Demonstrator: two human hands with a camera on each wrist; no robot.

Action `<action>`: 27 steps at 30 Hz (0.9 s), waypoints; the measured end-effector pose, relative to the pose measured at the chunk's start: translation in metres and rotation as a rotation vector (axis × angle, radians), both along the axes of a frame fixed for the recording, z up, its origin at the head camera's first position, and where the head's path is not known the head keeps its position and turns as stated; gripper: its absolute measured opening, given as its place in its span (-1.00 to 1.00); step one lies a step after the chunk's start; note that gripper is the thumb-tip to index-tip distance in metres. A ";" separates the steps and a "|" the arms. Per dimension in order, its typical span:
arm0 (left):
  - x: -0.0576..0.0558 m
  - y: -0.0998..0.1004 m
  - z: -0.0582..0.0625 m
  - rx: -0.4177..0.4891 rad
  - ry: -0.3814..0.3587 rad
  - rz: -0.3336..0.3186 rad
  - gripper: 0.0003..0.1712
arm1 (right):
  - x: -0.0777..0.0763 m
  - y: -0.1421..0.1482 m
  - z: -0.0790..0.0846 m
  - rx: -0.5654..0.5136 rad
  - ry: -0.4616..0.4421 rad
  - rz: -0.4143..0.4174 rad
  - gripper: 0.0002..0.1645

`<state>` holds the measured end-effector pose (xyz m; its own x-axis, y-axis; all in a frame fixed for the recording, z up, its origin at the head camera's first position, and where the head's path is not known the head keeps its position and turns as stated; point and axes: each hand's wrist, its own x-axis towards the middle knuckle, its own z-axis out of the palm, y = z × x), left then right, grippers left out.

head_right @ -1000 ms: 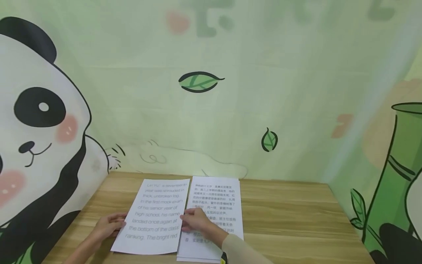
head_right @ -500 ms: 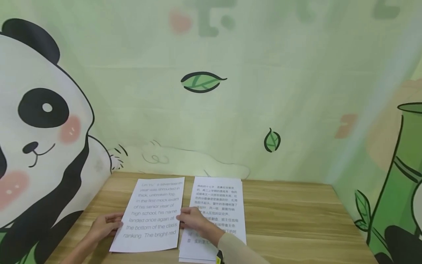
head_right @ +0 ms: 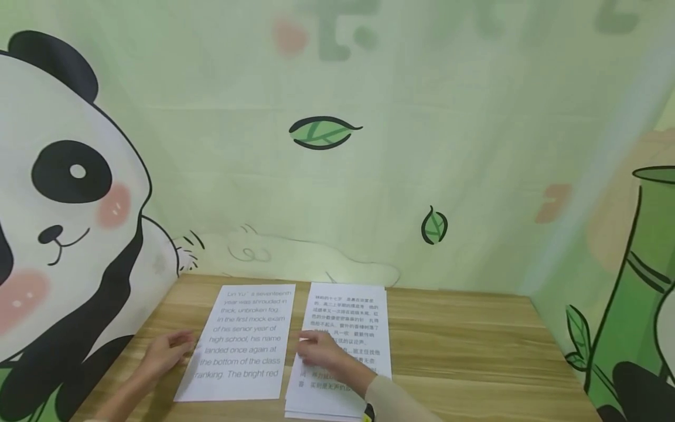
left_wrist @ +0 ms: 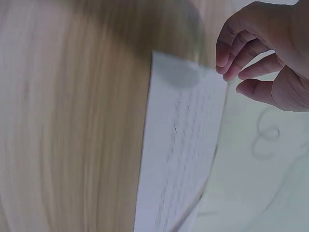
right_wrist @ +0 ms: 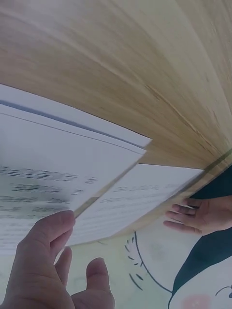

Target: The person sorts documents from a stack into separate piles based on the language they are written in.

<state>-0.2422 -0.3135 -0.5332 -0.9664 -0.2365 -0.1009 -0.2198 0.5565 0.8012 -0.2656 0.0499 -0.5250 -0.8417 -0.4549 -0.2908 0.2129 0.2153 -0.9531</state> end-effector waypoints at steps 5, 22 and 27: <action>0.002 0.033 0.013 0.028 0.012 -0.070 -0.54 | 0.003 0.034 0.001 0.036 0.007 -0.038 -0.30; 0.007 0.159 0.000 0.230 -0.032 -0.452 -0.39 | 0.019 0.143 -0.013 0.177 0.039 -0.269 -0.38; 0.005 0.175 -0.009 0.230 -0.086 -0.467 -0.34 | 0.024 0.157 -0.012 0.293 0.069 -0.314 -0.40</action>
<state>-0.2372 -0.1381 -0.5419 -0.9493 0.2554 -0.1833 -0.0608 0.4228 0.9042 -0.2414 0.2074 -0.5368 -0.9480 -0.0802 -0.3078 0.2493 0.4138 -0.8756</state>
